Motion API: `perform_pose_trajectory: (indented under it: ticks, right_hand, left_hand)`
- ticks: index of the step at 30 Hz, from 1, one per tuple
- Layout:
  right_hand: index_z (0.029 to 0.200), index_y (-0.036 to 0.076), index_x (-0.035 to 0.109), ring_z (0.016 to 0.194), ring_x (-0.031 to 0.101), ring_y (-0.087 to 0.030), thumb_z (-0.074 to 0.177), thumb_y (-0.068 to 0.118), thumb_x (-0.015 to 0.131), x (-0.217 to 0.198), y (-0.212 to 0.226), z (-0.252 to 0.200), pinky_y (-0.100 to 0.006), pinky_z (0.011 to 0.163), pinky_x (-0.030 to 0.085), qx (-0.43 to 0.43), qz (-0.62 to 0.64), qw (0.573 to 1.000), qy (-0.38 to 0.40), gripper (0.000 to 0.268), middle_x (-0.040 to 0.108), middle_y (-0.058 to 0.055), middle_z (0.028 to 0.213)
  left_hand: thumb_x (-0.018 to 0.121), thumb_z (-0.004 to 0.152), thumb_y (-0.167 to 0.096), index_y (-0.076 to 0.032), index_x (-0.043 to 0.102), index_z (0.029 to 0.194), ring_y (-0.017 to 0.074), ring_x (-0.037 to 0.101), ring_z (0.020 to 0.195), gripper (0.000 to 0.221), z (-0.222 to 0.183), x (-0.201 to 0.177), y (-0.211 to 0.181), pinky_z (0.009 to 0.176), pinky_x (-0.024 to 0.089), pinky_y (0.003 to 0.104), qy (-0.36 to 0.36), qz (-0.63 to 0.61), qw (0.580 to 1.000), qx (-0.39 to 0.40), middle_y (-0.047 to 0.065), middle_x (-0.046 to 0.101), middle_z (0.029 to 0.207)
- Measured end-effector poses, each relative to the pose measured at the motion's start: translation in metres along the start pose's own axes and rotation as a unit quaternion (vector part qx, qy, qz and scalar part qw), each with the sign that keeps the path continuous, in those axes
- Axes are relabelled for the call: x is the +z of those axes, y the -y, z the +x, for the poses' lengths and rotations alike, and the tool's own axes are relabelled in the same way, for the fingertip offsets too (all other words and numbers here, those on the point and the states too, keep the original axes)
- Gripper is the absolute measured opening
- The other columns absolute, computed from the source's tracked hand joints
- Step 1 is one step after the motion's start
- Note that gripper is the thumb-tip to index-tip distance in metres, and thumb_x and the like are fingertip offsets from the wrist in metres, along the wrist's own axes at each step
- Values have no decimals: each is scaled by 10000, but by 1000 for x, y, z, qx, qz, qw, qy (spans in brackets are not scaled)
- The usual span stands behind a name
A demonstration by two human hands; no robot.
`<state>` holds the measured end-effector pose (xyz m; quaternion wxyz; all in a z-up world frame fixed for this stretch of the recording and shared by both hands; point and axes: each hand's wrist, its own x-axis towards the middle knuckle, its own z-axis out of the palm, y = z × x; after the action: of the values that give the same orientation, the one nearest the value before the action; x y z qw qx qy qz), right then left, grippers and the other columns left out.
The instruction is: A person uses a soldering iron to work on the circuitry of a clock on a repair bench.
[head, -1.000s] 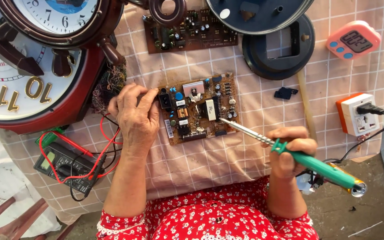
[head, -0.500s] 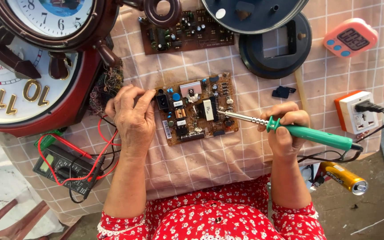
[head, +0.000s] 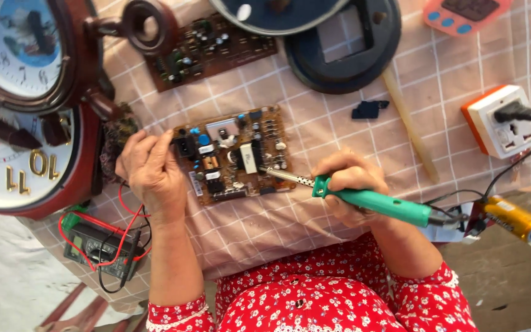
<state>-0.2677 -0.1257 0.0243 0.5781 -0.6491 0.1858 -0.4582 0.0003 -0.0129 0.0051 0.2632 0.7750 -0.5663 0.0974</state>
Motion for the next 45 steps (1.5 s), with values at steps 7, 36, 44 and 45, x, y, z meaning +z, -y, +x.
perform_pose_trajectory:
  ticks: [7, 36, 44, 45]
  right_hand:
    - [714, 61, 469, 595, 541, -210, 782, 201, 568, -9, -3, 3, -243, 485, 436, -15, -26, 997, -66, 185, 576, -191, 775]
    - [782, 22, 343, 594, 585, -260, 828, 167, 499, 3, -28, -7, -261, 472, 518, -3, 61, 997, -52, 218, 458, -257, 826]
    - [788, 58, 313, 619, 571, -245, 854, 223, 488, 11, -28, -1, -232, 472, 498, -24, 24, 996, -86, 250, 451, -222, 823]
    - [788, 58, 313, 619, 571, -245, 854, 223, 488, 11, -32, -2, -232, 472, 498, -26, 22, 996, -81, 250, 451, -222, 823]
  left_hand:
    - [578, 861, -50, -94, 691, 936, 302, 555, 940, 143, 0, 3, -2, 875, 355, 381, 10, -16, 1000, -7, 66, 558, 826]
    - [574, 803, -133, -152, 673, 922, 240, 542, 953, 156, -5, 5, 6, 857, 310, 369, -35, -2, 999, -17, 22, 532, 843]
    - [569, 785, -101, -154, 662, 928, 227, 536, 964, 179, -4, -1, 3, 850, 298, 364, -38, -21, 998, -34, 16, 520, 841]
    - [569, 785, -101, -154, 662, 928, 227, 536, 964, 179, -6, 1, 5, 850, 298, 364, -42, -22, 998, -38, 16, 520, 841]
